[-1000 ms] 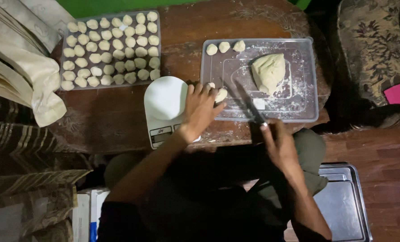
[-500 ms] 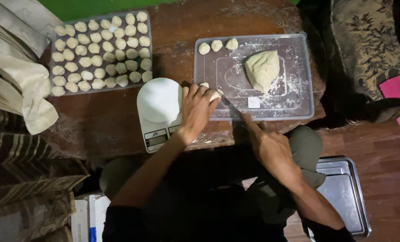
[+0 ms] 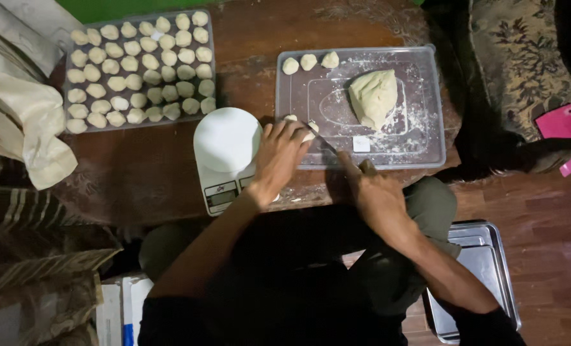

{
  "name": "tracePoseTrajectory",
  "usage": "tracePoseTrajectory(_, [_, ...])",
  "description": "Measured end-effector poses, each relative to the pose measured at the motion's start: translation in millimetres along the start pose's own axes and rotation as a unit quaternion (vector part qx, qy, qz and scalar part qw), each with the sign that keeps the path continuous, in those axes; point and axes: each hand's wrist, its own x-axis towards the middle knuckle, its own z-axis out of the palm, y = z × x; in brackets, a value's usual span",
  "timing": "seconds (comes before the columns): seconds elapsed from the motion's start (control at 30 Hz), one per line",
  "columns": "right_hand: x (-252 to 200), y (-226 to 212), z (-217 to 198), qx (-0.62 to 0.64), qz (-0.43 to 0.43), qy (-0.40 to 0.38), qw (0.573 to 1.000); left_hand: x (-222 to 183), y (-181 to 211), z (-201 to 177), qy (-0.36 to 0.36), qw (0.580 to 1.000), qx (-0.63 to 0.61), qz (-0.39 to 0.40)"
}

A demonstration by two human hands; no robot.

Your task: The person cuts small portions of dough from a larger piece using a knife, weighs each piece on a digital scale, and rolls them into small balls by hand.

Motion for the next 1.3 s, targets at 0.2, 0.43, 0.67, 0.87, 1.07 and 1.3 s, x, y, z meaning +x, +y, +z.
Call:
tracePoseTrajectory(0.2, [-14.5, 15.6, 9.2, 0.040, 0.011, 0.023, 0.999, -16.5, -20.6, -8.9, 0.031, 0.989, -0.127, -0.062])
tracePoseTrajectory(0.43, [-13.6, 19.0, 13.4, 0.098, 0.054, 0.059, 0.992, -4.3, -38.5, -59.1, 0.076, 0.974, -0.191, -0.098])
tracePoseTrajectory(0.67, [-3.1, 27.6, 25.3, 0.143, 0.080, 0.081, 0.983, -12.8, -65.2, -76.1, 0.105, 0.973, -0.156, -0.132])
tracePoseTrajectory(0.87, [12.8, 48.2, 46.5, 0.210, 0.116, 0.122, 0.963, -36.1, -78.5, -108.6, 0.147, 0.974, -0.110, -0.134])
tracePoseTrajectory(1.07, [17.7, 49.1, 60.8, 0.240, 0.004, 0.262, 0.935, -52.7, -95.3, -99.8, 0.142, 0.974, -0.113, -0.137])
tracePoseTrajectory(1.3, [16.9, 60.5, 74.2, 0.269, -0.026, 0.284, 0.920, -59.1, -92.9, -84.0, 0.151, 0.982, -0.020, -0.114])
